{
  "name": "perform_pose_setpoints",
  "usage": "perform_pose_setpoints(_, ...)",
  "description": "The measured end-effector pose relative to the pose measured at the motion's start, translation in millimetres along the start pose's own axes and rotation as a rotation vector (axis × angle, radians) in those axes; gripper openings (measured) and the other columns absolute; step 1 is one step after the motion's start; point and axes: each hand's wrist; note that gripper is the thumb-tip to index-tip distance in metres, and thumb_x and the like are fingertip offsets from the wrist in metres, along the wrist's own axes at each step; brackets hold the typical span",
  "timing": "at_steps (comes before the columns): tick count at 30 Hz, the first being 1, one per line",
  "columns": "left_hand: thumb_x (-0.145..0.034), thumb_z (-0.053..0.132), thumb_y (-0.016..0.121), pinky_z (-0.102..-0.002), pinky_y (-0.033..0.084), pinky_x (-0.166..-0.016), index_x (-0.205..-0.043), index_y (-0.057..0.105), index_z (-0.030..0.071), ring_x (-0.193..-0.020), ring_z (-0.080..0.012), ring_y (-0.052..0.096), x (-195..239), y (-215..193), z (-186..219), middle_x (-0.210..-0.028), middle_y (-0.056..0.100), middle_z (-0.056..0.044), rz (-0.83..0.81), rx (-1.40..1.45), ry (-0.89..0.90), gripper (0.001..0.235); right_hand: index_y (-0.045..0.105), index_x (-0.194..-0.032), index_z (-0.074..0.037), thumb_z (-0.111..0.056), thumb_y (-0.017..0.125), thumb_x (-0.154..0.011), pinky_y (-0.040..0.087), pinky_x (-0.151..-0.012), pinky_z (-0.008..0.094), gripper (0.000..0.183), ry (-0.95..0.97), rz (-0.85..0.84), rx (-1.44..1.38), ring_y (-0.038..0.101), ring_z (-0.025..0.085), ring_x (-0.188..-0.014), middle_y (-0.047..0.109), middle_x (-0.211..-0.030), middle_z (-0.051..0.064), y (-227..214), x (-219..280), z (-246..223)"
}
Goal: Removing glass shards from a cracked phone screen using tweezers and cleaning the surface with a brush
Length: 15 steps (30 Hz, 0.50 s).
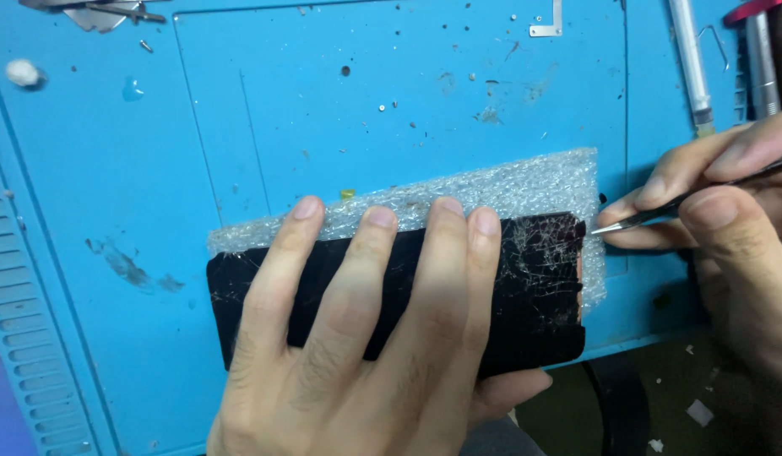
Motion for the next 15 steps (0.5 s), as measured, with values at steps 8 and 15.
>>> perform_pose_setpoints(8,-0.111,0.051,0.024,-0.051,0.061,-0.102,-0.133,0.072,0.016,-0.113,-0.0246,0.061,0,-1,-1,-0.128,0.069,-0.001,0.005,0.001,-0.002,0.064,0.03,-0.138,-0.003,-0.014,0.04,-0.115,0.068,-0.083,0.036,0.027,0.082,0.083,0.129,0.073,0.03,-0.101,0.054,-0.118,0.02,6,2,-16)
perform_pose_setpoints(15,-0.111,0.049,0.021,-0.051,0.061,-0.102,-0.134,0.071,0.016,-0.114,-0.0234,0.06,1,-2,-1,-0.128,0.068,0.0,0.003,-0.001,-0.018,0.065,0.031,-0.134,-0.002,-0.016,0.044,-0.109,0.07,-0.085,0.039,0.032,0.044,0.04,0.113,0.076,0.036,-0.103,0.054,-0.114,0.023,11,-1,-16)
Point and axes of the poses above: each hand's wrist, its own x-axis away from the middle knuckle, its own y-axis out of the palm, z = x × y
